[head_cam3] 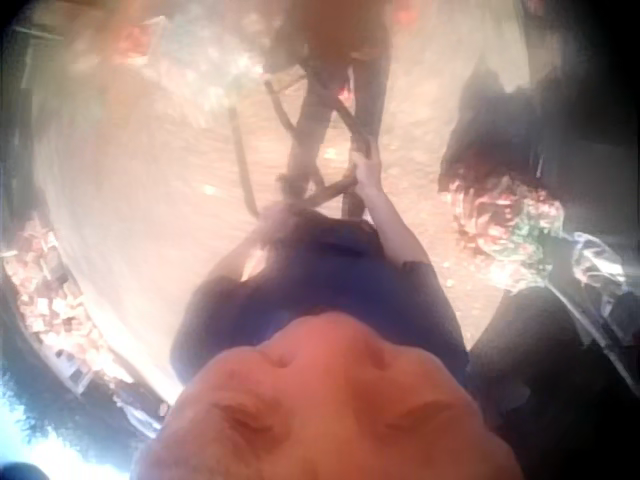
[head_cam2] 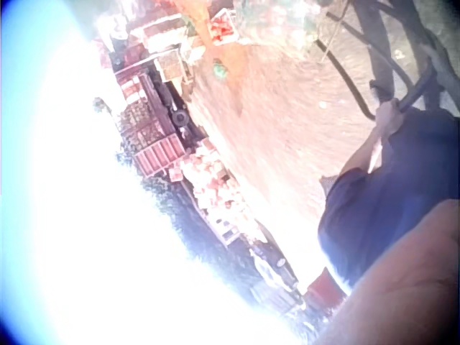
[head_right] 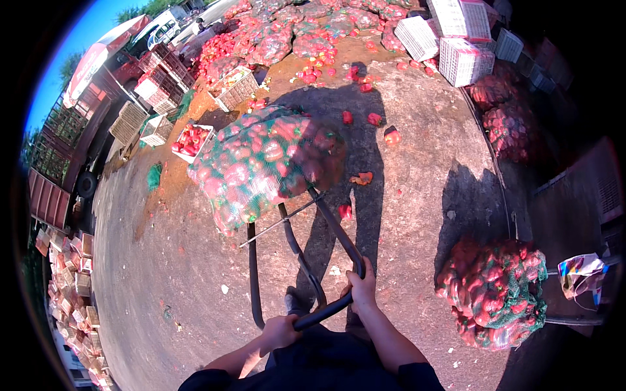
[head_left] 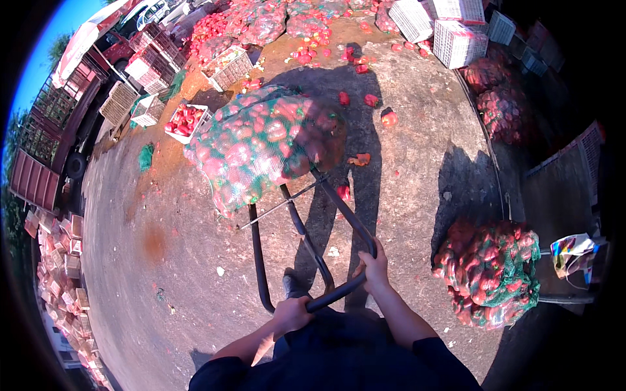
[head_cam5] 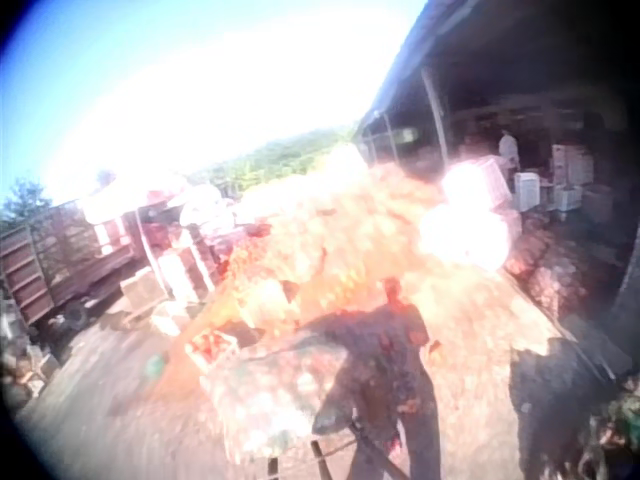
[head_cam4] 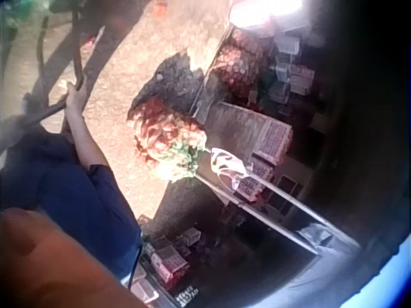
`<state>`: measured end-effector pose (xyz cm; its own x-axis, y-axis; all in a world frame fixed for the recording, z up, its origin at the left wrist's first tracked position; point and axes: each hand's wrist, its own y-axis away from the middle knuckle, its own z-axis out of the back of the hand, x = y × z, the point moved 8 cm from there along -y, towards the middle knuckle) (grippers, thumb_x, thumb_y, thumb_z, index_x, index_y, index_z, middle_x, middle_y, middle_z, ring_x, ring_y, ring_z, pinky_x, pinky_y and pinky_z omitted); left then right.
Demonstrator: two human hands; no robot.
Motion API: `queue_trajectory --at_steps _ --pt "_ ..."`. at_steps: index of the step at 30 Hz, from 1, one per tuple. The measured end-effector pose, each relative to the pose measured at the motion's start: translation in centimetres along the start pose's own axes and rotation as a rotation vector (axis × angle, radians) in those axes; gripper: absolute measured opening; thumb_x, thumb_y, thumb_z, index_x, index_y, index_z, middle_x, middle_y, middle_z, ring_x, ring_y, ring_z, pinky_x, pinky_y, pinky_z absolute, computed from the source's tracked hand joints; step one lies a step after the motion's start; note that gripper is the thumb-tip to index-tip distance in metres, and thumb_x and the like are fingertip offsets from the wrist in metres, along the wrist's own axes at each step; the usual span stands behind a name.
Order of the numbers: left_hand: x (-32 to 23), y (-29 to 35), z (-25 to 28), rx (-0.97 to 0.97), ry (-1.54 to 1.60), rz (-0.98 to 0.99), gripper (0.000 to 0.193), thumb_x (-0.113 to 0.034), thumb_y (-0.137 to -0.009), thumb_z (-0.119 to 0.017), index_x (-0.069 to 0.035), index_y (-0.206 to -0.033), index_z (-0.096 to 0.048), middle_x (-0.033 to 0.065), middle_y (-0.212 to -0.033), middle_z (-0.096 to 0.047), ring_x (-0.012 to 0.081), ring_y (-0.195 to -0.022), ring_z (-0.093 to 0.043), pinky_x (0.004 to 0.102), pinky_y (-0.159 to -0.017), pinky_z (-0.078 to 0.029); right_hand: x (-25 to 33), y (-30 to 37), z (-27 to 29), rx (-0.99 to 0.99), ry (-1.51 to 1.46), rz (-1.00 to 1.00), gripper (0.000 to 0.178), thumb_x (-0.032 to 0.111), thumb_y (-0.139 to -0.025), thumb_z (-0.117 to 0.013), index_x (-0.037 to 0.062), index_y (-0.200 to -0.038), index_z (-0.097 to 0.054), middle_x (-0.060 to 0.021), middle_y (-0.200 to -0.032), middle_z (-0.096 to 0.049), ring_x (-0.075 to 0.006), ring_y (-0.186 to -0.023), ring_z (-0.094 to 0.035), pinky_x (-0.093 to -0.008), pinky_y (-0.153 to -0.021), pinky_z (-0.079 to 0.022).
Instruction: The person moves a mesh bag filled with red peppers onto a hand truck and transports it across an outdoor agricultural storage area.
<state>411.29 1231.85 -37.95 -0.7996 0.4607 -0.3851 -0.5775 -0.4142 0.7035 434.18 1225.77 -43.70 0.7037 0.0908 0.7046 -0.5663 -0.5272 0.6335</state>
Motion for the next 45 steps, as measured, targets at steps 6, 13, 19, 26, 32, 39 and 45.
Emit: queue_trajectory --at_steps 6,13,19,26,32,39,45 --pt "-12.2 -2.4 -0.5 0.0 0.139 -0.043 0.034 -0.026 -0.074 -0.061 -0.006 -0.101 -0.057 0.0202 -0.083 -0.064 0.0374 -0.083 -0.062 0.0466 -0.076 -0.049 10.5 -3.3 5.1 0.11 0.045 0.022 0.068 0.001 -0.08 -0.054 0.0044 -0.141 -0.024 -0.0039 -0.059 -0.047 -0.0144 -0.036 -0.047 -0.0296 -0.033 -0.044" --pt "-23.6 -8.5 -1.8 0.043 0.358 -0.195 0.037 -0.023 -0.076 -0.06 -0.002 -0.105 -0.051 0.0212 -0.084 -0.063 0.0394 -0.083 -0.062 0.0487 -0.074 -0.049 20.5 -9.4 9.2 0.207 0.137 0.003 0.068 0.001 -0.079 -0.053 0.0035 -0.141 -0.025 -0.0036 -0.058 -0.045 -0.014 -0.037 -0.046 -0.0295 -0.033 -0.043" --pt "-32.4 -15.1 -0.9 0.09 0.437 -0.203 0.038 -0.022 -0.076 -0.059 0.0 -0.105 -0.048 0.022 -0.083 -0.062 0.039 -0.082 -0.062 0.0479 -0.073 -0.049 26.9 -16.6 13.6 0.141 0.264 0.01 0.061 0.002 -0.08 -0.055 0.0033 -0.137 -0.031 -0.0036 -0.06 -0.046 -0.0141 -0.039 -0.048 -0.0302 -0.036 -0.044" --pt "-37.2 -19.3 2.1 0.038 0.494 -0.122 0.038 -0.022 -0.075 -0.06 -0.001 -0.106 -0.049 0.0219 -0.084 -0.063 0.0385 -0.083 -0.062 0.0473 -0.073 -0.049 32.0 -19.4 12.3 0.142 0.295 0.054 0.057 0.001 -0.082 -0.054 0.0039 -0.134 -0.031 -0.0042 -0.06 -0.047 -0.0137 -0.037 -0.046 -0.0296 -0.034 -0.042" --pt "-41.4 -23.6 8.6 -0.14 0.548 -0.041 0.034 -0.022 -0.075 -0.061 -0.002 -0.101 -0.052 0.0219 -0.082 -0.062 0.0385 -0.082 -0.062 0.0472 -0.074 -0.048 37.8 -27.1 8.8 0.315 0.333 0.084 0.053 0.003 -0.083 -0.051 0.0015 -0.133 -0.032 -0.0034 -0.053 -0.044 -0.0142 -0.036 -0.044 -0.0292 -0.035 -0.04" --pt "-44.3 -33.3 10.3 -0.326 0.479 0.076 0.04 -0.023 -0.071 -0.059 0.0 -0.103 -0.052 0.0238 -0.082 -0.062 0.0405 -0.08 -0.061 0.0484 -0.073 -0.049 41.4 -36.0 7.2 0.337 0.486 0.017 0.056 0.001 -0.079 -0.055 0.0026 -0.132 -0.035 -0.005 -0.071 -0.05 -0.0131 -0.039 -0.047 -0.0274 -0.034 -0.042" --pt "-45.9 -39.9 14.6 -0.356 0.55 0.17 0.041 -0.022 -0.071 -0.059 0.0 -0.105 -0.052 0.0226 -0.081 -0.062 0.0392 -0.08 -0.062 0.048 -0.074 -0.049 43.2 -44.6 4.4 0.438 0.502 -0.052 0.056 0.002 -0.079 -0.053 0.0053 -0.132 -0.034 -0.0055 -0.067 -0.048 -0.0143 -0.038 -0.046 -0.0301 -0.035 -0.042"
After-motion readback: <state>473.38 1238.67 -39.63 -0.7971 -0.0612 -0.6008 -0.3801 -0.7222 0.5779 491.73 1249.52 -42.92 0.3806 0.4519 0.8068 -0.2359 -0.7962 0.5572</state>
